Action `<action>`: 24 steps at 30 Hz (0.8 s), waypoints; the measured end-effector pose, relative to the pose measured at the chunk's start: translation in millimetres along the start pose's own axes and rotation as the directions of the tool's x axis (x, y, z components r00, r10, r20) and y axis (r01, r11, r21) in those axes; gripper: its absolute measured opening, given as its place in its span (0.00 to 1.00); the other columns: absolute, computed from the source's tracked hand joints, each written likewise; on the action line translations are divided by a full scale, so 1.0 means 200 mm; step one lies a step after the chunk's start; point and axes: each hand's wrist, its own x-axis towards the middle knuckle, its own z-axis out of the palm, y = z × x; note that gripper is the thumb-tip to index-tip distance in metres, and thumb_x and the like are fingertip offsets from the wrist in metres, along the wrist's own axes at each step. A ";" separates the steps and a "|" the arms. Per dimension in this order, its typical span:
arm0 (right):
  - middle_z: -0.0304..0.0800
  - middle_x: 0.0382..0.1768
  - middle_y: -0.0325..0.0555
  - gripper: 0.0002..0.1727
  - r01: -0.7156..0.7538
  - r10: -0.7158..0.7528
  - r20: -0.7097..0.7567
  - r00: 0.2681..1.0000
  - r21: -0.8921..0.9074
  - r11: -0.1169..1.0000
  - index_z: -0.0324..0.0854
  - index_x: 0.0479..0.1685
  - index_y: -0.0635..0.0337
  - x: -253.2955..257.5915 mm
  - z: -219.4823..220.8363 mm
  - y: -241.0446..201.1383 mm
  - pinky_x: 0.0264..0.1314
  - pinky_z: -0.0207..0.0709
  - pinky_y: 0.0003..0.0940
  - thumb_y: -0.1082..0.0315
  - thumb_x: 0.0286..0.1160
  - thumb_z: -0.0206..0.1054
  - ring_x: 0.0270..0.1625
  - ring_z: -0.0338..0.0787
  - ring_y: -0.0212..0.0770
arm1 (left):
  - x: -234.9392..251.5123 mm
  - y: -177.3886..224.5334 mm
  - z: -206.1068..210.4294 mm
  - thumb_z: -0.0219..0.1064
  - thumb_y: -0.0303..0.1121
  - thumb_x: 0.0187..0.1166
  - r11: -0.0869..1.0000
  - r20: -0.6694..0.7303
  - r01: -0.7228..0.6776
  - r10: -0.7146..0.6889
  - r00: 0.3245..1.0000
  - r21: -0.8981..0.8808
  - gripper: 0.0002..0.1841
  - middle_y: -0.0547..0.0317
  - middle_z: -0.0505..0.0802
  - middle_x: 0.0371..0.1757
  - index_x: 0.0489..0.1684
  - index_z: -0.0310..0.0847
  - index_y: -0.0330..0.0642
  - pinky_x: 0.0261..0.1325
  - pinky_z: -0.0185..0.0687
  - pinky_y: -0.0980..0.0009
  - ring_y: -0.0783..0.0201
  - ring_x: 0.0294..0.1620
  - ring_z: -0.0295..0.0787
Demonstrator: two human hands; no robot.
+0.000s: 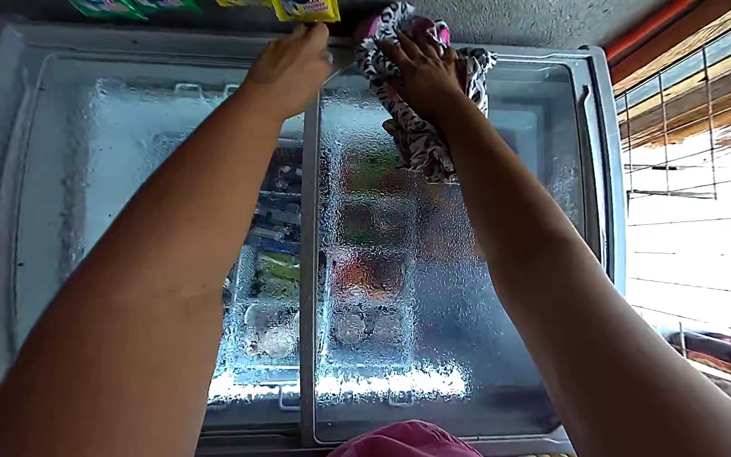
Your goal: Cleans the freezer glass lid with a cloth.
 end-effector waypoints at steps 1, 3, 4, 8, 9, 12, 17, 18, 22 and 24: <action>0.54 0.94 0.49 0.33 0.022 -0.022 0.005 1.000 -0.005 1.000 0.58 0.94 0.37 0.01 0.00 -0.02 0.82 0.39 0.83 0.54 0.89 0.54 0.95 0.48 0.63 | -0.01 -0.01 0.00 0.53 0.16 0.84 1.000 -0.007 -0.012 0.012 1.000 0.011 0.13 0.26 0.78 0.70 0.58 0.80 0.19 0.71 0.73 0.34 0.26 0.74 0.73; 0.53 0.95 0.48 0.33 0.064 -0.064 0.019 0.998 -0.006 0.998 0.58 0.94 0.37 0.02 0.02 -0.07 0.82 0.38 0.83 0.55 0.88 0.54 0.96 0.47 0.63 | -0.03 -0.02 0.00 0.52 0.16 0.84 0.997 -0.020 -0.046 0.047 0.999 0.060 0.13 0.26 0.79 0.69 0.58 0.80 0.19 0.71 0.72 0.33 0.25 0.73 0.74; 0.52 0.95 0.49 0.32 0.084 -0.084 0.026 0.996 0.004 0.996 0.59 0.94 0.37 0.01 0.03 -0.09 0.82 0.36 0.83 0.55 0.89 0.54 0.96 0.46 0.63 | -0.04 -0.02 0.00 0.51 0.15 0.84 0.995 -0.026 -0.061 0.063 0.998 0.076 0.13 0.26 0.80 0.68 0.58 0.80 0.18 0.72 0.68 0.32 0.25 0.72 0.74; 0.57 0.93 0.49 0.32 0.165 -0.166 0.050 0.985 0.023 0.986 0.59 0.93 0.36 -0.03 0.06 -0.19 0.86 0.35 0.79 0.57 0.88 0.54 0.96 0.49 0.60 | -0.09 -0.06 0.01 0.52 0.15 0.82 0.996 -0.023 -0.074 0.076 0.997 0.057 0.15 0.27 0.84 0.67 0.58 0.83 0.22 0.78 0.60 0.33 0.26 0.72 0.75; 0.57 0.93 0.49 0.32 0.186 -0.187 0.052 0.981 0.023 0.982 0.59 0.93 0.36 -0.04 0.07 -0.21 0.86 0.35 0.78 0.57 0.88 0.54 0.96 0.49 0.60 | -0.11 -0.06 0.00 0.52 0.15 0.82 0.998 -0.017 -0.060 0.061 0.998 0.029 0.16 0.27 0.84 0.68 0.59 0.83 0.23 0.79 0.59 0.34 0.27 0.73 0.75; 0.58 0.93 0.49 0.32 0.241 -0.243 0.051 0.969 0.043 0.970 0.61 0.93 0.36 -0.11 0.09 -0.26 0.87 0.34 0.78 0.58 0.87 0.56 0.96 0.49 0.59 | -0.15 -0.06 -0.01 0.52 0.14 0.80 0.998 -0.008 0.002 -0.003 1.000 -0.066 0.18 0.30 0.83 0.72 0.63 0.84 0.26 0.80 0.59 0.33 0.30 0.77 0.74; 0.59 0.92 0.48 0.32 0.318 -0.321 0.040 0.946 0.056 0.946 0.63 0.91 0.36 -0.21 0.13 -0.35 0.87 0.35 0.77 0.60 0.86 0.57 0.95 0.50 0.58 | -0.24 -0.01 -0.05 0.52 0.15 0.80 0.970 -0.077 0.127 -0.145 0.986 -0.207 0.14 0.32 0.84 0.71 0.47 0.87 0.25 0.80 0.57 0.32 0.32 0.77 0.74; 0.59 0.92 0.49 0.32 0.331 -0.334 0.039 0.942 0.067 0.941 0.64 0.91 0.37 -0.23 0.13 -0.36 0.87 0.35 0.77 0.60 0.86 0.58 0.95 0.51 0.58 | -0.26 0.02 -0.06 0.52 0.16 0.81 0.965 -0.102 0.128 -0.154 0.983 -0.227 0.13 0.31 0.84 0.70 0.47 0.86 0.23 0.80 0.58 0.33 0.31 0.76 0.75; 0.64 0.90 0.50 0.31 0.423 -0.425 0.011 0.905 0.085 0.902 0.69 0.88 0.42 -0.27 0.15 -0.36 0.85 0.40 0.77 0.59 0.83 0.62 0.93 0.57 0.59 | -0.29 0.14 -0.02 0.50 0.18 0.84 0.942 -0.173 0.001 -0.063 0.983 -0.336 0.16 0.30 0.81 0.73 0.62 0.80 0.23 0.81 0.69 0.42 0.34 0.77 0.77; 0.74 0.84 0.53 0.31 0.456 -0.449 -0.094 0.889 0.076 0.887 0.76 0.82 0.52 -0.31 0.16 -0.33 0.85 0.41 0.78 0.54 0.78 0.67 0.90 0.64 0.60 | -0.27 0.20 0.03 0.48 0.22 0.87 0.924 -0.158 -0.053 -0.008 0.987 -0.378 0.21 0.33 0.77 0.81 0.75 0.75 0.28 0.87 0.62 0.46 0.39 0.84 0.71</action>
